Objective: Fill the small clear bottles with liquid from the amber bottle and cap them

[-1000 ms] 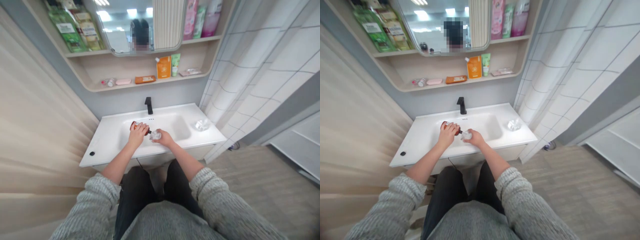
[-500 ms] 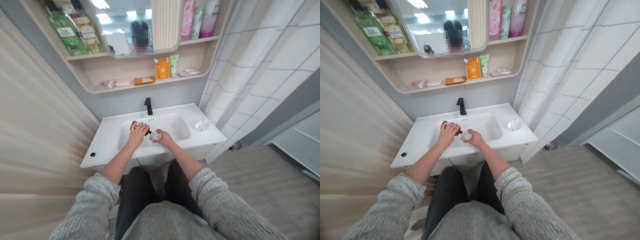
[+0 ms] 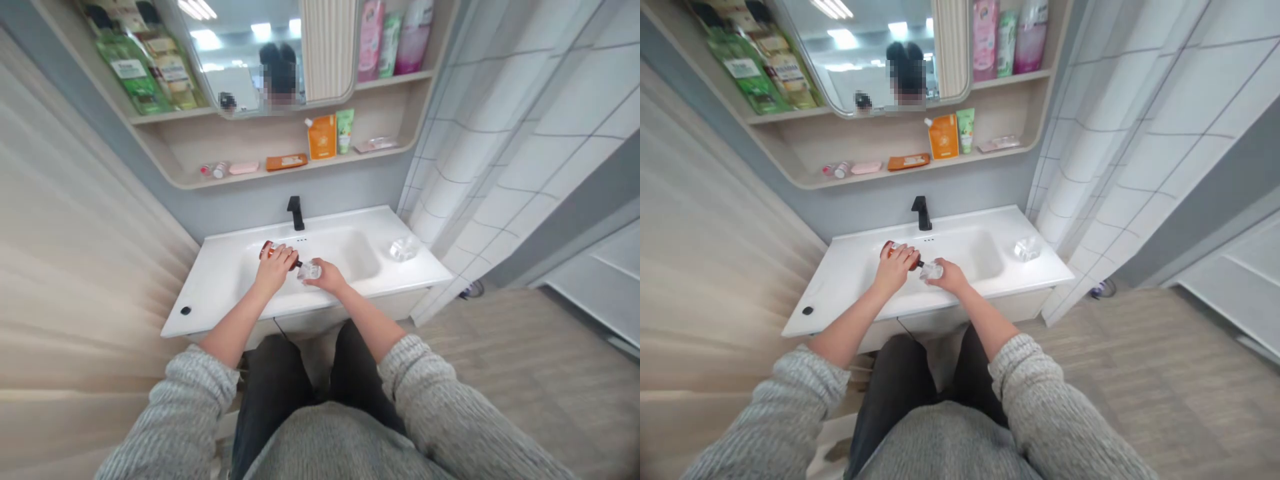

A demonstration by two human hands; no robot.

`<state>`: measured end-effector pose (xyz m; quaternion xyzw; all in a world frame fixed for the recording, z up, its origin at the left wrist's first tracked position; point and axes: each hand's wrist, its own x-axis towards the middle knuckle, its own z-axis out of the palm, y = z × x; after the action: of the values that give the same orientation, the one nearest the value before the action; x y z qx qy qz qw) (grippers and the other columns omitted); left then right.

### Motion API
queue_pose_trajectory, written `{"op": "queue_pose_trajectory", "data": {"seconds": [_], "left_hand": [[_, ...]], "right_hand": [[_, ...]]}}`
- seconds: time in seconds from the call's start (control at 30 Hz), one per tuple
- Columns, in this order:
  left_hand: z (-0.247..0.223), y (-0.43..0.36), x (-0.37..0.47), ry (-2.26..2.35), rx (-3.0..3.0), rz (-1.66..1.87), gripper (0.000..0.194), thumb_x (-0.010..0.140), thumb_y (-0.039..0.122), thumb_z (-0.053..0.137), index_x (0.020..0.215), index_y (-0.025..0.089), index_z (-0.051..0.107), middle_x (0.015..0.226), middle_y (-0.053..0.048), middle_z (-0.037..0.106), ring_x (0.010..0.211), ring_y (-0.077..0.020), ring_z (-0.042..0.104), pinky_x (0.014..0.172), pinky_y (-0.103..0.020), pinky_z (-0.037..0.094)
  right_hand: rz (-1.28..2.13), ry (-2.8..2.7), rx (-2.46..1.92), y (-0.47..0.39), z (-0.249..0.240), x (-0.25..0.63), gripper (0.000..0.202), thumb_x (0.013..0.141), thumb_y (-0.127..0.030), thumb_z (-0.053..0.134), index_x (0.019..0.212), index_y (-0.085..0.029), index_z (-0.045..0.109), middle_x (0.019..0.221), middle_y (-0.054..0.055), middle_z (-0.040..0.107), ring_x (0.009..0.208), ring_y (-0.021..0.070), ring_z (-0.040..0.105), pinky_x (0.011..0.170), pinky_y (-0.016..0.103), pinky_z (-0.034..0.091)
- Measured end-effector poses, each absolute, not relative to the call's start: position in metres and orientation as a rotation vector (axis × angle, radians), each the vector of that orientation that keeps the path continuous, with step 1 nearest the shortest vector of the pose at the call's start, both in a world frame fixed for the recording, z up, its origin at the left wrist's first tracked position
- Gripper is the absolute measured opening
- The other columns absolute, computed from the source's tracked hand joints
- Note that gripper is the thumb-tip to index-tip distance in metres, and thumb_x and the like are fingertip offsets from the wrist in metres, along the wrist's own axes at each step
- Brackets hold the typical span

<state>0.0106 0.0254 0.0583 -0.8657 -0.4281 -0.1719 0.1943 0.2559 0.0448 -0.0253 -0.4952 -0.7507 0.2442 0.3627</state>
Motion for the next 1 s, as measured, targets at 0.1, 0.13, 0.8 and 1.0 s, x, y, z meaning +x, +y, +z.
{"op": "queue_pose_trajectory", "data": {"seconds": [0.1, 0.13, 0.8, 1.0], "left_hand": [[0.058, 0.027, 0.01, -1.197, -2.437, -0.485, 0.054, 0.104, 0.014, 0.045, 0.154, 0.025, 0.063, 0.154, -0.015, 0.067, 0.153, -0.0341, 0.052, 0.135, -0.068, 0.018], [0.058, 0.028, 0.01, -1.193, -2.439, -0.485, 0.054, 0.104, 0.014, 0.045, 0.153, 0.025, 0.063, 0.154, -0.015, 0.067, 0.153, -0.0341, 0.052, 0.135, -0.068, 0.018], [0.068, 0.032, 0.012, -1.138, -2.47, -0.411, 0.055, 0.103, 0.013, 0.044, 0.153, 0.026, 0.063, 0.154, -0.016, 0.067, 0.153, -0.0354, 0.052, 0.134, -0.07, 0.02], [0.071, 0.032, 0.013, -1.116, -2.466, -0.393, 0.052, 0.106, 0.014, 0.042, 0.152, 0.026, 0.064, 0.154, -0.016, 0.067, 0.153, -0.0353, 0.052, 0.134, -0.07, 0.019]], "right_hand": [[0.632, -1.931, -1.257, 0.044, -0.024, 0.256, 0.076, 0.069, -0.05, 0.099, 0.134, -0.025, 0.068, 0.127, 0.008, 0.08, 0.116, 0.0311, 0.077, 0.104, 0.042, 0.058], [0.634, -1.927, -1.255, 0.044, -0.024, 0.256, 0.076, 0.069, -0.051, 0.099, 0.134, -0.025, 0.068, 0.127, 0.009, 0.08, 0.116, 0.0311, 0.077, 0.104, 0.042, 0.058], [0.637, -1.915, -1.244, 0.045, -0.026, 0.257, 0.075, 0.07, -0.052, 0.099, 0.134, -0.026, 0.068, 0.124, 0.008, 0.081, 0.114, 0.0307, 0.078, 0.102, 0.042, 0.059], [0.628, -1.902, -1.263, 0.046, -0.028, 0.256, 0.076, 0.069, -0.051, 0.099, 0.135, -0.027, 0.069, 0.126, 0.008, 0.08, 0.115, 0.0312, 0.078, 0.105, 0.044, 0.059]]}}
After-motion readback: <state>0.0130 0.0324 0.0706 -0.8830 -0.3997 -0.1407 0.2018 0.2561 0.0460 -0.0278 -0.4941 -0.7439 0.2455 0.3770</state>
